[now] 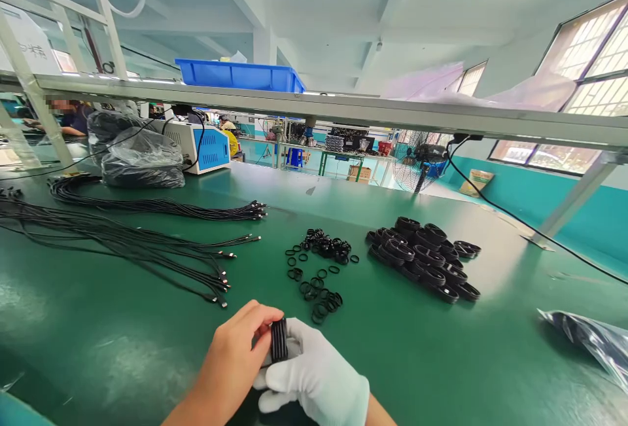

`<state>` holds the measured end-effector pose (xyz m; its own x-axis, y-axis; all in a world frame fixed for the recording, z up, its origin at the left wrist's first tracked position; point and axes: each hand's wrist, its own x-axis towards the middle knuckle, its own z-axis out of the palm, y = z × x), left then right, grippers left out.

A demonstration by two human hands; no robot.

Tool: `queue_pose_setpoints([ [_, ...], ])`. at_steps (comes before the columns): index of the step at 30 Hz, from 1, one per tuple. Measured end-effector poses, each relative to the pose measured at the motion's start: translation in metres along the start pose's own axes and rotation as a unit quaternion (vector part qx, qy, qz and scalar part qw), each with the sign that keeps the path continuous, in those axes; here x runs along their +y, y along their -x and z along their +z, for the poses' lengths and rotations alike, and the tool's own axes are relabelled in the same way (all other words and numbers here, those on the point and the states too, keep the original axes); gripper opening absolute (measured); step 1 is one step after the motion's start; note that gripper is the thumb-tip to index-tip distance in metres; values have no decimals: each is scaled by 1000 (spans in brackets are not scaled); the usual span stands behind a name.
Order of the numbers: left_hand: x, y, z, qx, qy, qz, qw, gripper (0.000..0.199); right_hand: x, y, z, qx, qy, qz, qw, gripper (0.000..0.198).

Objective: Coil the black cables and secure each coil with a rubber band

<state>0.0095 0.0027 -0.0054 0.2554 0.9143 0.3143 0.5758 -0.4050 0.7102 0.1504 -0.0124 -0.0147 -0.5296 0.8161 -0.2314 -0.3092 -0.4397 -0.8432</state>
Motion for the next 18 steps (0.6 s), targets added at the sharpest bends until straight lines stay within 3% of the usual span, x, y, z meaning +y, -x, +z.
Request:
queue_pose_setpoints([
  [9,-1,0,0,33,49,-31,998,28,-1,2,9,-16,-6,-28,999,54],
  [14,-5,-4,4,66,42,-7,997,29,2,-2,4,-29,-18,-46,998,54],
  [18,-7,-8,5,58,25,-6,998,31,0,-1,7,0,-18,-29,999,54],
])
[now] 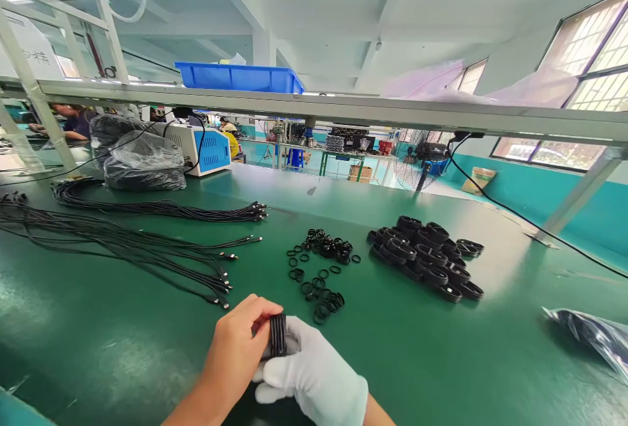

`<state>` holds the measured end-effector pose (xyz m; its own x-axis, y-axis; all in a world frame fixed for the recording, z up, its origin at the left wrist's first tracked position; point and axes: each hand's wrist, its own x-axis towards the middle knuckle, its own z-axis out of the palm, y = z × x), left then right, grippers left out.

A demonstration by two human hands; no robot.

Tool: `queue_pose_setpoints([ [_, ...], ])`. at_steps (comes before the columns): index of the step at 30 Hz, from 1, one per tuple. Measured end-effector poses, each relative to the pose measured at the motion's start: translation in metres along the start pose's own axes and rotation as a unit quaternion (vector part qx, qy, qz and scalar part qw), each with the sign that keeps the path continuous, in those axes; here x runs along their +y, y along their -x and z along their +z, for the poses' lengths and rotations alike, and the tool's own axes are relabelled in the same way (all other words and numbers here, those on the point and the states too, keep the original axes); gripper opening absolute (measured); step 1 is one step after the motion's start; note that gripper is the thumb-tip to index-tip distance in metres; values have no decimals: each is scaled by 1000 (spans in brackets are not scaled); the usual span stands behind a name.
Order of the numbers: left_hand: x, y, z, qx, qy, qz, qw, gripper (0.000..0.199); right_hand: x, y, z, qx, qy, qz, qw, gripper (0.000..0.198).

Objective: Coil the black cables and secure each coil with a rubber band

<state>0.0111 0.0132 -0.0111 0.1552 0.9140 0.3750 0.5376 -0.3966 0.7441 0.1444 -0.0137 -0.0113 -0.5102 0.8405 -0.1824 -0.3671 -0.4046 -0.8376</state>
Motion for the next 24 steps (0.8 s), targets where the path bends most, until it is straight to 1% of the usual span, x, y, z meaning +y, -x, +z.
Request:
queue_pose_setpoints([
  [2,-1,-1,-1,-18,-2,-6,1000,31,-3,1,3,23,7,11,1000,58],
  [4,-2,0,-3,-19,0,3,1000,31,-5,2,6,34,12,19,999,62],
  [6,-3,2,-4,-12,-2,22,1000,29,-5,2,7,33,10,15,999,60],
  [8,-4,3,-4,-13,-3,32,999,29,-4,2,4,16,-3,6,1000,53],
  [9,-4,3,-4,-16,-5,31,999,29,-3,2,3,9,-15,4,1000,52],
  [12,-4,1,-3,-23,-17,17,999,29,-1,3,-1,-6,-41,15,999,64],
  [14,-3,-1,-4,-24,-22,10,999,28,-2,4,0,-8,-27,15,999,61],
  [17,-2,-3,-5,-38,-20,3,999,30,-5,4,3,16,10,12,1000,57],
  [19,-1,-2,-6,-54,-8,-2,998,32,-5,4,4,32,8,15,999,55],
  [22,-1,3,-8,-46,7,-7,999,29,-4,3,2,12,-27,2,1000,48],
  [24,0,5,-11,-25,7,2,1000,23,-4,4,-2,-24,-55,-2,998,46],
])
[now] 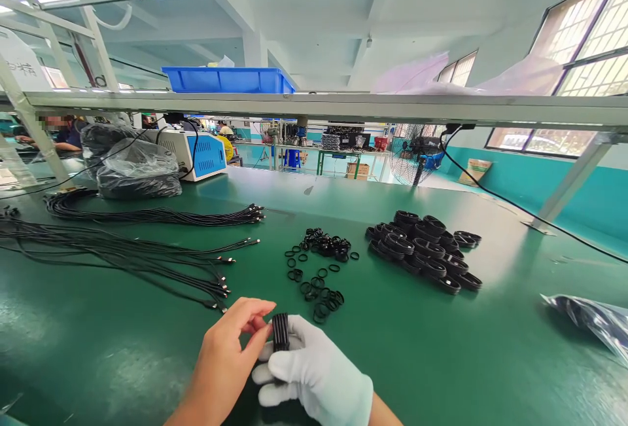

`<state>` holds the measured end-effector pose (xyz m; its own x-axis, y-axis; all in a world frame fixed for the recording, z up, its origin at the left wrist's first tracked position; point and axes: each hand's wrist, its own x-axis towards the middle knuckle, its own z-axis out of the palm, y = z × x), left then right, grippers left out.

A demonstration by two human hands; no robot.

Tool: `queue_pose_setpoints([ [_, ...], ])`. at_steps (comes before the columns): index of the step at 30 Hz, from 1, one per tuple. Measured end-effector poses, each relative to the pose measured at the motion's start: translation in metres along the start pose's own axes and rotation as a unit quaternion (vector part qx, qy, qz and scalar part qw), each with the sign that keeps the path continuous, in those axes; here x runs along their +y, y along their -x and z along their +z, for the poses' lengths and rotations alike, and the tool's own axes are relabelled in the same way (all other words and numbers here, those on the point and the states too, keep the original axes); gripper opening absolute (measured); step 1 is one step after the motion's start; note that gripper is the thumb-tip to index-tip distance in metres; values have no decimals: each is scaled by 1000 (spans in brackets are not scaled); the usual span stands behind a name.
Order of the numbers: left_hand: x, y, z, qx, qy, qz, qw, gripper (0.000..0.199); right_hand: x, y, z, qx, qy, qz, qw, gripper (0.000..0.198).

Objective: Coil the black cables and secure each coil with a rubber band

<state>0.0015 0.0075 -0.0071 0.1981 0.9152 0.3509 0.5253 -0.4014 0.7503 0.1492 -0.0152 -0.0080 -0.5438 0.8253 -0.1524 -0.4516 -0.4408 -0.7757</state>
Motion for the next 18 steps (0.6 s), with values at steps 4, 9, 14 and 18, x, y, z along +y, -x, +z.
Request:
queue_pose_setpoints([
  [4,4,2,-6,39,0,25,999,16,-2,4,-4,-88,-84,12,993,46],
  [9,6,4,-6,74,-67,142,985,20,0,3,-1,-57,-45,-8,997,44],
  [14,2,3,2,132,-115,287,942,23,2,0,3,-20,-6,-8,1000,47],
  [18,3,-1,-1,87,-114,221,965,24,1,1,3,-17,1,-12,1000,49],
])
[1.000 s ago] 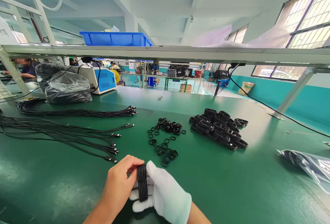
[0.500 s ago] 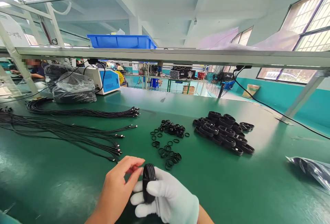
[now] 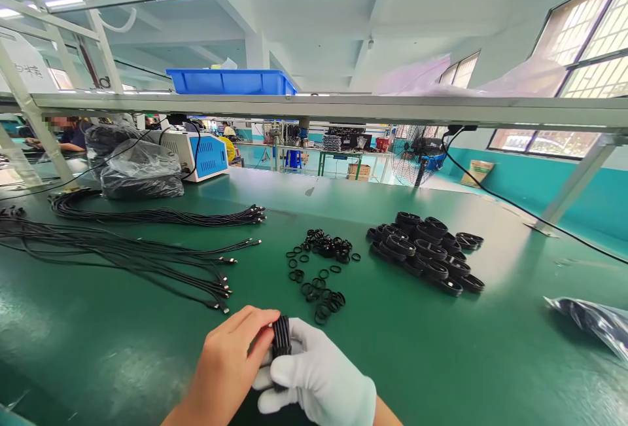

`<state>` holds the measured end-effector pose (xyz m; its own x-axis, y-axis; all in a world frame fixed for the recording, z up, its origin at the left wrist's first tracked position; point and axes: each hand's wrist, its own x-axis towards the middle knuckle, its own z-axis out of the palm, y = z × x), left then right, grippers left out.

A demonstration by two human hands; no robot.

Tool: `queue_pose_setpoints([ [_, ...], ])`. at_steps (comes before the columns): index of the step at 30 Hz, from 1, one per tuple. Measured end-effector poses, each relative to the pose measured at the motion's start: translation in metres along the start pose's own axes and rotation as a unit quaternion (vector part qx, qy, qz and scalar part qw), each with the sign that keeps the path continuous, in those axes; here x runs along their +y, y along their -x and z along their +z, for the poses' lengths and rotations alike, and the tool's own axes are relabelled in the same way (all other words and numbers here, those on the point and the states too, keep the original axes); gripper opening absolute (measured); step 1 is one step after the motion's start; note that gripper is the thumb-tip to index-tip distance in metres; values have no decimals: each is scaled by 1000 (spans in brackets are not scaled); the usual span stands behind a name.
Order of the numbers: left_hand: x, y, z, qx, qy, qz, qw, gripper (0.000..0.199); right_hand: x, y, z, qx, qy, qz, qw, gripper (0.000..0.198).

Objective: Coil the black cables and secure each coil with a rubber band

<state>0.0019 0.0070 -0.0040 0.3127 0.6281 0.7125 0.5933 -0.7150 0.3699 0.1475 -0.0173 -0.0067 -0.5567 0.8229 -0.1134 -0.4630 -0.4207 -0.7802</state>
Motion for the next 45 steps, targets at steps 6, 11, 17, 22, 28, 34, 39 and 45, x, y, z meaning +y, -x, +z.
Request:
queue_pose_setpoints([
  [6,7,-13,-10,-115,58,-144,981,29,-1,-1,-2,9,13,-12,1000,49],
  [11,4,-15,-5,-105,86,-183,974,26,0,-2,-1,-9,14,-17,1000,49],
  [17,4,-16,-16,-128,105,-248,955,19,-1,-1,-2,20,-7,-27,999,46],
  [22,8,-19,-32,-254,226,-315,886,13,-4,-1,3,48,34,-18,998,46],
  [28,6,-17,-33,-299,265,-288,870,15,-8,-1,8,85,83,-17,993,47],
  [34,2,-19,-35,-308,274,-299,861,17,-10,-3,8,99,85,-12,991,45],
  [39,-15,-19,-38,-235,214,-352,880,29,-4,-6,6,200,153,-9,968,44],
  [45,-22,-28,-35,-304,371,-299,825,35,-5,1,8,-7,-87,10,996,44],
])
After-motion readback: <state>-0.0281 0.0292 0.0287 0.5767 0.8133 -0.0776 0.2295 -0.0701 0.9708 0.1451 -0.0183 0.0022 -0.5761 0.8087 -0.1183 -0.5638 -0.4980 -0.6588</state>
